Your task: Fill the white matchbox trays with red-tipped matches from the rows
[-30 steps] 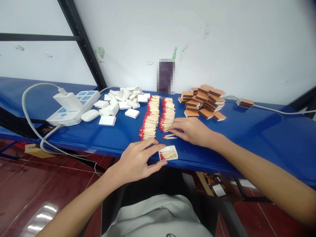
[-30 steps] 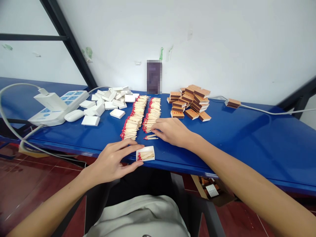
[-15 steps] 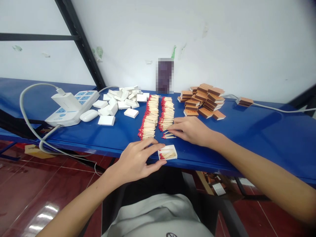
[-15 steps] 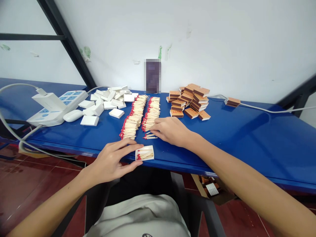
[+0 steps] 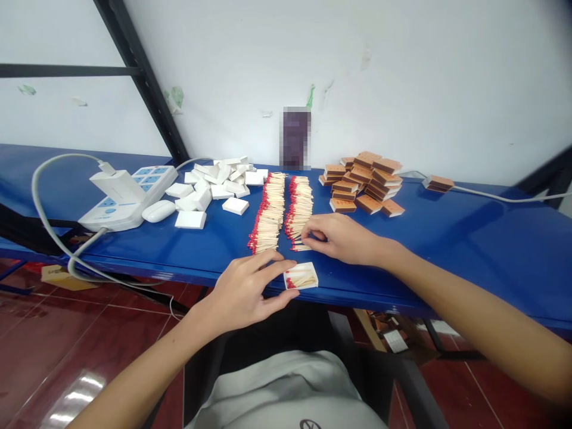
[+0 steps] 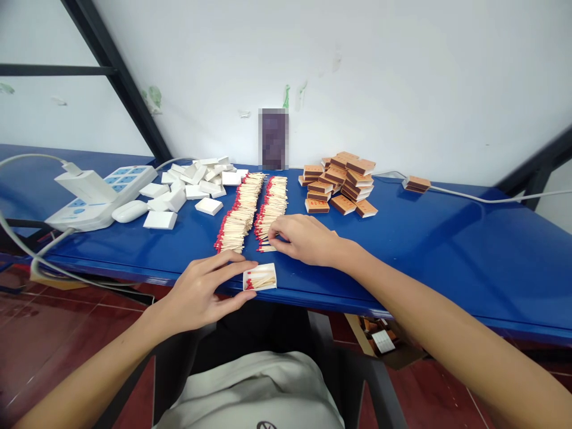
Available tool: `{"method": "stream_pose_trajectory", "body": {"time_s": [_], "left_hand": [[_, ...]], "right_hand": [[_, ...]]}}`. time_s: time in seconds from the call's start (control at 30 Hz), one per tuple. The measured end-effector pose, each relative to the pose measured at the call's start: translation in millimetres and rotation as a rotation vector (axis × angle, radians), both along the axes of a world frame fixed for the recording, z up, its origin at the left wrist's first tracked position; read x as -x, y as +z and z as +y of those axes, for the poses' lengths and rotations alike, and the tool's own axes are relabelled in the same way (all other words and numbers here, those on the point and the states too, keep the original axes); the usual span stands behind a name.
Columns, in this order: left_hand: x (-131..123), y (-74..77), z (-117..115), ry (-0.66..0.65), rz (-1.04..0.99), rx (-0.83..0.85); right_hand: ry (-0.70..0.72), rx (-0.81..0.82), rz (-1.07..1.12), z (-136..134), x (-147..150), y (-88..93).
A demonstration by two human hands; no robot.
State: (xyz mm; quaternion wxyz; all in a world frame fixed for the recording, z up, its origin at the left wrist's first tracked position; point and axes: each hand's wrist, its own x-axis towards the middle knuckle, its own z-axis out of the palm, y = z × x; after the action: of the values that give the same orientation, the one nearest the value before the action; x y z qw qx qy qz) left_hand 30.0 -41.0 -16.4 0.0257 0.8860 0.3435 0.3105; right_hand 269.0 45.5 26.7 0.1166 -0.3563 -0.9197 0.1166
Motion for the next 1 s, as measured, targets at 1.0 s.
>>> {"method": "stream_pose_trajectory", "body": {"time_s": [1.0], "left_hand": [[-0.3, -0.5, 0.8, 0.004, 0.009, -0.011]], "right_hand": [[0.115, 0.010, 0.111, -5.6, 2.6, -5.1]]}}
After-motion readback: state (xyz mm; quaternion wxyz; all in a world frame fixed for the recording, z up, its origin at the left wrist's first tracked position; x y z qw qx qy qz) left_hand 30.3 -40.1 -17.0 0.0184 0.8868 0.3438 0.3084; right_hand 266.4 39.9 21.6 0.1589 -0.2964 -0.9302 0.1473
